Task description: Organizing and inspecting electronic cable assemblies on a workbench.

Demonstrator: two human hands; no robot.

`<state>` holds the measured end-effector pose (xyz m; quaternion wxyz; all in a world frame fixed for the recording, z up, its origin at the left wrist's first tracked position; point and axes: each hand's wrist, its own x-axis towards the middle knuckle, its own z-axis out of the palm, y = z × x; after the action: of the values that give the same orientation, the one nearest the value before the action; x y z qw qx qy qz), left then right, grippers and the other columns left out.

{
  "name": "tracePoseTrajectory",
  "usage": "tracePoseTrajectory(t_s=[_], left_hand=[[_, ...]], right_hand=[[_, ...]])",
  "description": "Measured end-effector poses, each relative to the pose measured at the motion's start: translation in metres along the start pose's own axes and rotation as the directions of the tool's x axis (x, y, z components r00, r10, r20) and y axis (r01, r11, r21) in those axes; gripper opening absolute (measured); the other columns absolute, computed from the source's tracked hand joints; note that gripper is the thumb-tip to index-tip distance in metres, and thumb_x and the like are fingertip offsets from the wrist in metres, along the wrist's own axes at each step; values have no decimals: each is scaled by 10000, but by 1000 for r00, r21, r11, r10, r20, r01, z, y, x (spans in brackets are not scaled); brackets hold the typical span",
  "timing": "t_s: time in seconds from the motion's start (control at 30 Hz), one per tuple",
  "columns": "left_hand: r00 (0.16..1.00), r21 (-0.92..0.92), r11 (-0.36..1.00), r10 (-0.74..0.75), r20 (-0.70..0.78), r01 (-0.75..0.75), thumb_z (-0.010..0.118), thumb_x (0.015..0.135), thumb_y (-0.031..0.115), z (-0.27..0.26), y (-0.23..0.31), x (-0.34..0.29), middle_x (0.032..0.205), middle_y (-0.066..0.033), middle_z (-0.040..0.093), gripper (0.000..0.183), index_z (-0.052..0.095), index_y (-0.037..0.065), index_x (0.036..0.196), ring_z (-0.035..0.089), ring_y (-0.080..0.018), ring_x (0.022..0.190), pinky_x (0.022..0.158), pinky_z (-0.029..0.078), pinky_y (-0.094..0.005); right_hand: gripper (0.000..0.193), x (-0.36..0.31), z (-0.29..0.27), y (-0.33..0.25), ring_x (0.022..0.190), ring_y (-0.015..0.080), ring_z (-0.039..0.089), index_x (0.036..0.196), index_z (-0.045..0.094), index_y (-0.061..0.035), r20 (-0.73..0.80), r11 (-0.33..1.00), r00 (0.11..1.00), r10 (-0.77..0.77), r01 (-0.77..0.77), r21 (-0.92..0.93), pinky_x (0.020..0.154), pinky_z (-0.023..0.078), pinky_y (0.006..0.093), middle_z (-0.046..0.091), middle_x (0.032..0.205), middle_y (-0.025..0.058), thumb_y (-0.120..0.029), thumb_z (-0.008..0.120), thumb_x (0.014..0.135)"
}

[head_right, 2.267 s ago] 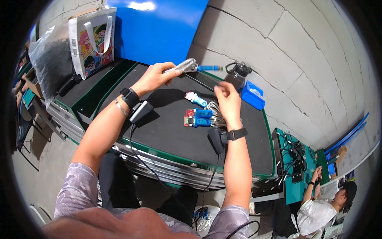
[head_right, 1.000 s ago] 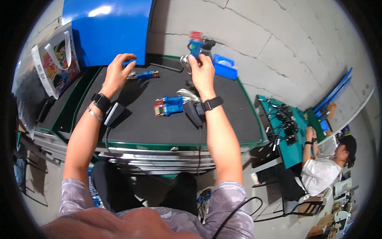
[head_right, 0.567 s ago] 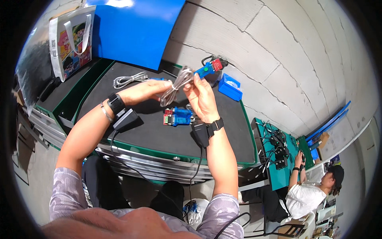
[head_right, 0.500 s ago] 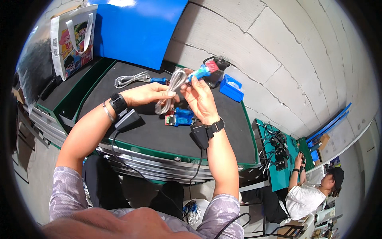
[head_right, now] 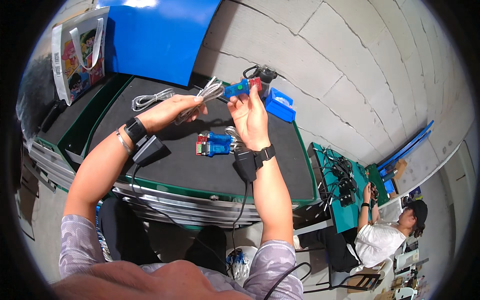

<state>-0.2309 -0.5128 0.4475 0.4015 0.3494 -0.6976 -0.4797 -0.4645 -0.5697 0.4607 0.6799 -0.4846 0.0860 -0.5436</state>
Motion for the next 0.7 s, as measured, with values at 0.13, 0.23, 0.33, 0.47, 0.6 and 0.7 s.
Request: tracePoseTrajectory(t_s=[0.13,0.23,0.33,0.47,0.6,0.7], left_hand=[[999,0,999,40,-7,-40,583,957,408,0,0,-1,764,33,529,376,680,62,1071,488,-57,729,633,378,-233],[906,390,883,364,-217,-261,751,841,256,0,-13,6,831,-30,593,302,684,38,1040,559,-142,766,690,440,-318],[857,694,688,473,-207,-212,774,796,233,-5,-12,4,896,-74,626,303,690,52,1023,597,-219,810,727,461,-340],[858,677,711,455,-237,-190,801,753,230,-6,-10,5,945,-100,633,332,695,78,1028,625,-261,914,793,487,-348],[889,542,817,382,-254,-197,795,773,301,-10,-12,1,999,-120,653,433,668,44,1098,637,-268,941,842,495,-372],[966,190,967,203,-159,-172,673,893,425,-9,-11,5,947,-64,647,464,643,22,1119,646,-170,877,800,518,-318]], right_hand=[[424,-3,20,6,925,166,603,1149,533,-120,-58,997,995,77,-78,-9,815,501,319,619,1088,86,-504,504,973],[516,-4,8,14,895,175,596,1216,543,-64,12,971,987,160,-155,-181,823,503,316,612,1193,121,-514,504,967],[503,-7,9,11,835,146,600,1289,527,-47,66,935,971,230,-202,-293,813,511,301,642,1096,80,-442,538,978],[456,-9,19,11,849,119,608,1331,508,-20,66,883,984,164,-117,-455,768,509,271,638,1078,69,-262,624,963],[390,-9,19,8,904,110,589,1279,557,-7,66,896,996,63,-28,-444,808,494,270,637,1102,70,-262,584,986],[373,-7,11,5,891,102,565,1305,542,-5,61,932,998,-2,24,-363,799,471,262,632,1126,63,-231,536,1008]])
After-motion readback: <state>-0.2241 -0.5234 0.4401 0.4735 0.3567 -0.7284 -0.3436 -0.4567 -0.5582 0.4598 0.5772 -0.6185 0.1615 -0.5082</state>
